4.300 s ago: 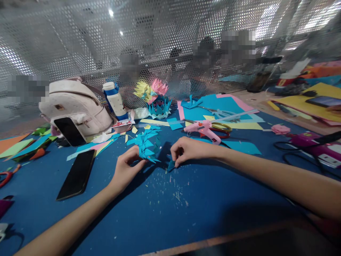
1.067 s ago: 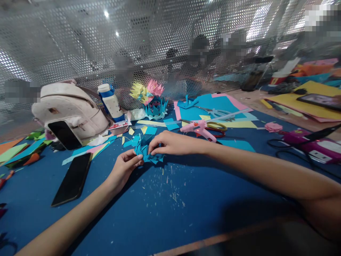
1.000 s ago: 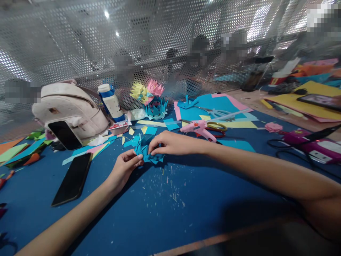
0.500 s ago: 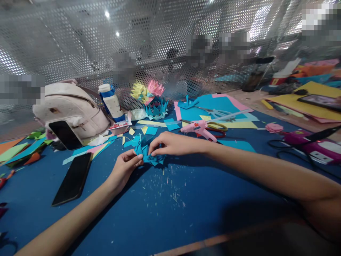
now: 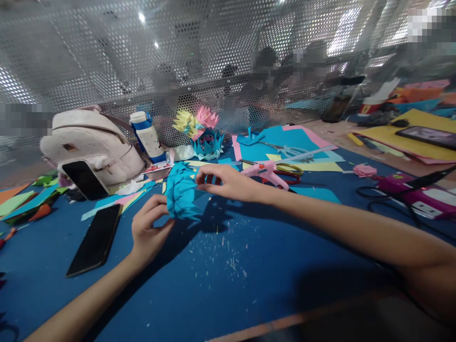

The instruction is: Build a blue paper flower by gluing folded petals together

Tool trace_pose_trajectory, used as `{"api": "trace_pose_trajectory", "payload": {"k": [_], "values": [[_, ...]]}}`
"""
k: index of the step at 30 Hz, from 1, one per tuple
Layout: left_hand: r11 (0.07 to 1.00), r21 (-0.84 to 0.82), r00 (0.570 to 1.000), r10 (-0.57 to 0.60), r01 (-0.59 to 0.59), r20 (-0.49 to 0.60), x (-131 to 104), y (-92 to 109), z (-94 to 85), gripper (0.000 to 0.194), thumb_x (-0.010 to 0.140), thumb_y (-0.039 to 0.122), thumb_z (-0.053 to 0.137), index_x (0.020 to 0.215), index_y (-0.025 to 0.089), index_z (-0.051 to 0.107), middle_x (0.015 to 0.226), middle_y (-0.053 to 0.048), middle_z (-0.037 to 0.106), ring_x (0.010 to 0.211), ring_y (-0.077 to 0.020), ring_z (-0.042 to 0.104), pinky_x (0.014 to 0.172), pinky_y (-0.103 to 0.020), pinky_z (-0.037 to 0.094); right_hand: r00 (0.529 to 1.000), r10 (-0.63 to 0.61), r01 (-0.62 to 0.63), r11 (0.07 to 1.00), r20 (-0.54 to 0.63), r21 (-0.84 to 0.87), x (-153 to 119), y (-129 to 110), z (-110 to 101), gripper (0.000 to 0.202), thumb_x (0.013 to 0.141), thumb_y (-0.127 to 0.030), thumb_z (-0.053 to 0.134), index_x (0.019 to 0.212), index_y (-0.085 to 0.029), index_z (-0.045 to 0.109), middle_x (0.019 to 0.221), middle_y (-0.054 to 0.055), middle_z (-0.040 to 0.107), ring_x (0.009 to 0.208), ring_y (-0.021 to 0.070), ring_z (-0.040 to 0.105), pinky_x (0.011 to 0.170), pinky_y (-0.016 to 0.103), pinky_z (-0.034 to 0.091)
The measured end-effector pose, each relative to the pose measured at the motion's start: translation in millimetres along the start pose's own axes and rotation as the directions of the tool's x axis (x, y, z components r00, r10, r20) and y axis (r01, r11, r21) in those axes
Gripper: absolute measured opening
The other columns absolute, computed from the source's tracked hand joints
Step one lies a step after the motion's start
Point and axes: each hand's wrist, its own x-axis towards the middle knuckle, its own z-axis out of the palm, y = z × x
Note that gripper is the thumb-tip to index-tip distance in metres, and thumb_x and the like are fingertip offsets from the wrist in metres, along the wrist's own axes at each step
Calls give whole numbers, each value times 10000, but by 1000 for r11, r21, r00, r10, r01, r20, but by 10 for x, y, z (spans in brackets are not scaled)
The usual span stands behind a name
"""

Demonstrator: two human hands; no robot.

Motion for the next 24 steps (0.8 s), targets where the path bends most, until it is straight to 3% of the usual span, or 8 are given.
{"api": "trace_pose_trajectory", "payload": {"k": [3, 7, 11, 15, 20, 24], "values": [[969, 169, 983, 170, -180, 71, 2, 11, -21, 174, 813, 72, 625, 767, 226, 691, 828, -34, 656, 707, -150, 591, 653, -247, 457, 991, 135, -133, 986, -12, 101, 11, 41, 30, 137, 864, -271, 589, 805, -155, 547, 810, 20, 590, 722, 118, 494, 674, 262, 390], [920, 263, 956, 265, -291, 129, 10, 20, -6, 165, 823, 107, 618, 729, 228, 679, 766, -40, 675, 653, -155, 584, 612, -258, 445, 955, 238, -273, 938, 178, 213, -1, 30, 51, 222, 840, -341, 615, 739, -165, 526, 703, 1, 555, 633, 107, 453, 587, 261, 354], [840, 372, 919, 356, -394, 169, 2, 39, -2, 143, 806, 148, 667, 737, 266, 710, 741, -33, 731, 651, -181, 589, 642, -300, 408, 956, 204, -249, 944, 211, 216, -38, 17, 102, 204, 784, -266, 658, 691, -166, 506, 668, -22, 504, 614, 94, 402, 571, 252, 329], [669, 506, 836, 476, -545, 271, -35, 57, -26, 119, 830, 207, 695, 824, 318, 734, 794, 5, 771, 687, -203, 606, 738, -346, 386, 950, 201, -264, 926, 238, 270, -66, 68, 167, 82, 763, -155, 619, 720, -155, 549, 679, -33, 512, 596, 83, 392, 563, 239, 334], [689, 478, 838, 436, -545, 327, -62, 53, -48, 143, 820, 172, 722, 795, 313, 732, 832, 20, 783, 703, -199, 638, 756, -355, 361, 937, 236, -305, 912, 258, 273, -68, 85, 176, 84, 756, -182, 649, 706, -138, 599, 653, -39, 512, 578, 80, 405, 544, 232, 332], [704, 435, 824, 428, -561, 371, -42, 90, -44, 162, 835, 151, 695, 766, 295, 724, 853, 11, 786, 728, -198, 679, 760, -346, 419, 923, 285, -360, 876, 258, 321, -68, 5, 166, 170, 742, -253, 708, 711, -145, 580, 648, -40, 523, 575, 84, 421, 535, 233, 343]]}}
